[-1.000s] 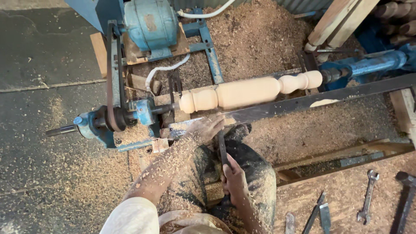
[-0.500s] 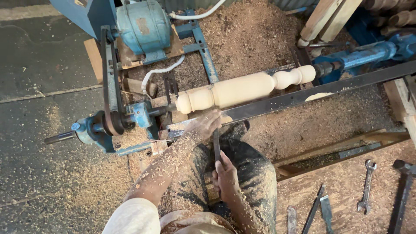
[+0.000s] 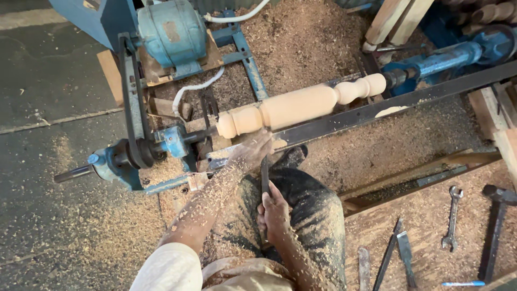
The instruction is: The person uses a chisel to shape a cylindrical piece of wood mounted on a rotating lathe. They hold the tool against the spinning wood to carve decorative contours and smooth the surface, creating wood shavings that fall to the floor.
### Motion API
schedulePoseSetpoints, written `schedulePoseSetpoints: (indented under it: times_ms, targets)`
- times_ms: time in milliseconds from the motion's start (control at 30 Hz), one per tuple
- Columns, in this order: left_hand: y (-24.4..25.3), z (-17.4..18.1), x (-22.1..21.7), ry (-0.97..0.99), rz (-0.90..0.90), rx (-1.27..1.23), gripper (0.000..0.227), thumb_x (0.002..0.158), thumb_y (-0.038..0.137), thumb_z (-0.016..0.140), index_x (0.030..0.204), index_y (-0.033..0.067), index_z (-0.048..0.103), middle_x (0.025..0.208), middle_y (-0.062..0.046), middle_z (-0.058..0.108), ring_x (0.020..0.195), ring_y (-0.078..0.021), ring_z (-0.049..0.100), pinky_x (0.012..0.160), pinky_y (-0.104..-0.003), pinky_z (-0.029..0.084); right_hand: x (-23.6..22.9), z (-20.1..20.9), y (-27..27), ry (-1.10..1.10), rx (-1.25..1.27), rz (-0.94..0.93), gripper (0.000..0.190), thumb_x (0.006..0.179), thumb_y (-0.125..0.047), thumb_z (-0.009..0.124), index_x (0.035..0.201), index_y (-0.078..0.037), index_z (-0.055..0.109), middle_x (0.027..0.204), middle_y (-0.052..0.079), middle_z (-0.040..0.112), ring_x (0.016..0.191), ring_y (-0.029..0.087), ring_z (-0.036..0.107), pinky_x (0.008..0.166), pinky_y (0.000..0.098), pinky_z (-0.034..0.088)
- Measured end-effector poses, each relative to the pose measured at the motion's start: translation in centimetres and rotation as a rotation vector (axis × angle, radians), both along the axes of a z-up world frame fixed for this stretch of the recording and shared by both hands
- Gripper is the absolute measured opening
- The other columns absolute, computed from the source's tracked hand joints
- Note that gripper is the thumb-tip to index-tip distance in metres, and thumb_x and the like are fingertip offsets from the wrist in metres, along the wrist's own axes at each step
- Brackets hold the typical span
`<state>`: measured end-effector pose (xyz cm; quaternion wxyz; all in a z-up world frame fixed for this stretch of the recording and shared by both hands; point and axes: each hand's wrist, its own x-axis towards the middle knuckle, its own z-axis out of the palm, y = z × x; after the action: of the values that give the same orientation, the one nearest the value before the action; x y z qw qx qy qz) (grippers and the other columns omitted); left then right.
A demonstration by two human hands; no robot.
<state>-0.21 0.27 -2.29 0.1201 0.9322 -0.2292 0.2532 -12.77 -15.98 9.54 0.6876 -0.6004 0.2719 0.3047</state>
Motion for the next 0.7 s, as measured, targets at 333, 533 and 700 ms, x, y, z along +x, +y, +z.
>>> schedulePoseSetpoints:
  times_ms: [333, 533, 700]
  targets:
    - [-0.6, -1.9, 0.4, -0.029, -0.032, -0.073, 0.052, 0.105, 0.047, 0.048, 0.129, 0.004, 0.064, 0.14, -0.014, 0.062, 0.128, -0.0287, 0.064, 0.096, -0.035, 0.062, -0.7, -0.7, -0.1, -0.122, -0.111, 0.057, 0.053, 0.102, -0.015, 0.052, 0.154, -0.021, 0.047, 0.06, -0.001, 0.047, 0.044, 0.006, 0.039, 0.038, 0.0242, 0.031]
    - [-0.5, 0.1, 0.3, 0.037, -0.052, -0.035, 0.051, 0.105, 0.042, 0.051, 0.132, 0.0012, 0.062, 0.141, -0.018, 0.061, 0.136, -0.0331, 0.055, 0.111, -0.043, 0.053, 0.0, 1.7, 1.0, -0.017, -0.101, 0.024, 0.052, 0.101, -0.015, 0.049, 0.152, -0.027, 0.049, 0.059, -0.001, 0.045, 0.04, 0.009, 0.037, 0.035, 0.0269, 0.03]
    - [-0.6, -0.3, 0.5, 0.095, -0.064, -0.118, 0.052, 0.106, 0.04, 0.052, 0.137, -0.0017, 0.06, 0.145, -0.022, 0.059, 0.141, -0.0371, 0.051, 0.116, -0.044, 0.045, 0.3, 2.4, 1.0, 0.031, -0.072, 0.015, 0.051, 0.101, -0.016, 0.049, 0.151, -0.03, 0.048, 0.06, 0.0, 0.045, 0.04, 0.009, 0.037, 0.035, 0.027, 0.031]
